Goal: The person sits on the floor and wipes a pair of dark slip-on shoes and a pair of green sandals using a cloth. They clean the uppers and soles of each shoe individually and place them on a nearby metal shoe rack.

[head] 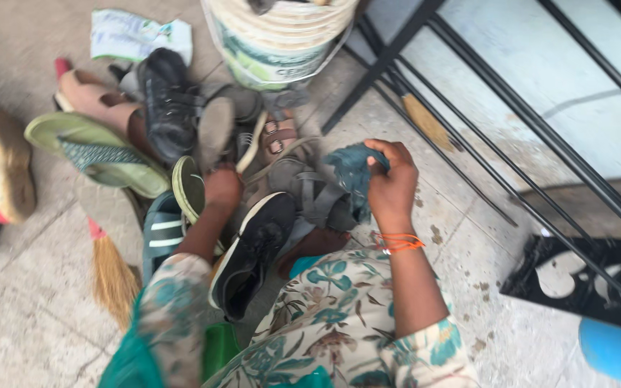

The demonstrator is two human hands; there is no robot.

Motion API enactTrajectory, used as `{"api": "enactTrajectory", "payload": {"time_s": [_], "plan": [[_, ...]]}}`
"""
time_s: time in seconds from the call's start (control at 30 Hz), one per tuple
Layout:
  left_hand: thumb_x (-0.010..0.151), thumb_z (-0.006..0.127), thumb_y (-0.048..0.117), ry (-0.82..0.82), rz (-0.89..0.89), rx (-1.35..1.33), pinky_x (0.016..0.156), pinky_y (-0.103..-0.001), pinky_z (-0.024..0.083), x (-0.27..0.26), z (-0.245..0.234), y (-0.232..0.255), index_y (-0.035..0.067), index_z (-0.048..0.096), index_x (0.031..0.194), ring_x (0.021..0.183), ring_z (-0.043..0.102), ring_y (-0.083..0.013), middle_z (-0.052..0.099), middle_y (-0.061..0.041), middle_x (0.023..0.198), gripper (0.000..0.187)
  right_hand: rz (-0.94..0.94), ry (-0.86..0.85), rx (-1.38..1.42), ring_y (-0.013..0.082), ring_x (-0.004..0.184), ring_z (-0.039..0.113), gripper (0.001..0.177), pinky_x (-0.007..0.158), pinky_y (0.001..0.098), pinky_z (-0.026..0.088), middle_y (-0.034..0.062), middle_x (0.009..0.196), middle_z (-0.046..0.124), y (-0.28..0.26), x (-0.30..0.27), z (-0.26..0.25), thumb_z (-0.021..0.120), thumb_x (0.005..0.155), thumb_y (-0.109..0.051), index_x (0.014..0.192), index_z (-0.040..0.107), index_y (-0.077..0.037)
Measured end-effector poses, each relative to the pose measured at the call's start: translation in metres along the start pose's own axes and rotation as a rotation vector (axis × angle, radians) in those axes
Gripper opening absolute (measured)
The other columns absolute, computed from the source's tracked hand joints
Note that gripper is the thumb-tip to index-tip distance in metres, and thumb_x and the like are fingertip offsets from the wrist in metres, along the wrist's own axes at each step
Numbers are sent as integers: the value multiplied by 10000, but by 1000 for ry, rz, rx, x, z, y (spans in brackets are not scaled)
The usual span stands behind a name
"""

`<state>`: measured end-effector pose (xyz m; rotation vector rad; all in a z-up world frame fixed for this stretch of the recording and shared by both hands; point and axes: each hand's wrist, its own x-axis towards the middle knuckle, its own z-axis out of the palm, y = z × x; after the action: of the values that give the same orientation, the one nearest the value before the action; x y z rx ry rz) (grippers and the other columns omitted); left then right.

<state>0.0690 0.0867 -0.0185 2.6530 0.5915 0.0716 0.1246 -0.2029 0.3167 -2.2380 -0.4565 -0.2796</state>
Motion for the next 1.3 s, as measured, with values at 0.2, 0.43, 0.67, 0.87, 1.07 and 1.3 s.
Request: {"api": "enactTrajectory", "payload": {"time_s": [0.2, 0.43, 0.67, 0.87, 1.07, 1.3], "plan": [[885, 697, 135, 175, 279, -236, 802, -547, 513, 1, -162, 84, -9, 698, 1062, 944, 662, -456, 691, -236, 1044, 229, 230, 329, 526, 134, 1053, 632, 284, 941, 271, 500, 35, 1145, 725, 18, 10, -36, 675, 892, 111, 1110, 753, -53], [925, 747, 173, 124, 582, -490, 822, -493, 513, -36, -317, 205, -13, 679, 1071, 955, 664, -439, 697, -253, 1011, 247, 55, 582, 909, 156, 1121, 645, 232, 985, 291, 544, 93, 1245, 667, 45, -30, -234, 595, 1029, 120, 1197, 705, 5], [1002, 685, 221, -301, 562, -1040, 733, -392, 507, -81, -296, 379, -19, 660, 1040, 815, 656, -234, 705, -153, 940, 244, -192, 480, 1151, 142, 1079, 664, 370, 979, 310, 575, 102, 1368, 636, -3, -100, -299, 598, 1065, -97, 1419, 543, -3], [913, 439, -9, -769, 21, -1547, 699, -319, 564, -144, -217, 456, 8, 685, 1054, 810, 676, -194, 707, -128, 931, 284, -265, 335, -26, 379, 1366, 488, 596, 1163, 500, 398, 198, 1506, 503, 11, -123, -188, 591, 950, 86, 1519, 454, -26], [823, 456, -95, -949, 146, -1744, 742, -331, 557, -156, -193, 484, 21, 661, 1074, 821, 679, -205, 712, -103, 942, 344, -206, 614, -433, 409, 1151, 533, 558, 1028, 515, 397, 206, 1307, 549, 38, -123, -181, 595, 849, 90, 1392, 517, -11], [965, 661, 20, -948, 184, -1917, 875, -288, 526, -153, -186, 512, -50, 689, 1059, 893, 659, -135, 711, -86, 991, 121, 213, 901, -214, 339, 1133, 552, 475, 1007, 424, 451, 176, 1202, 533, 141, -88, -278, 426, 799, 151, 1244, 553, 40]]}}
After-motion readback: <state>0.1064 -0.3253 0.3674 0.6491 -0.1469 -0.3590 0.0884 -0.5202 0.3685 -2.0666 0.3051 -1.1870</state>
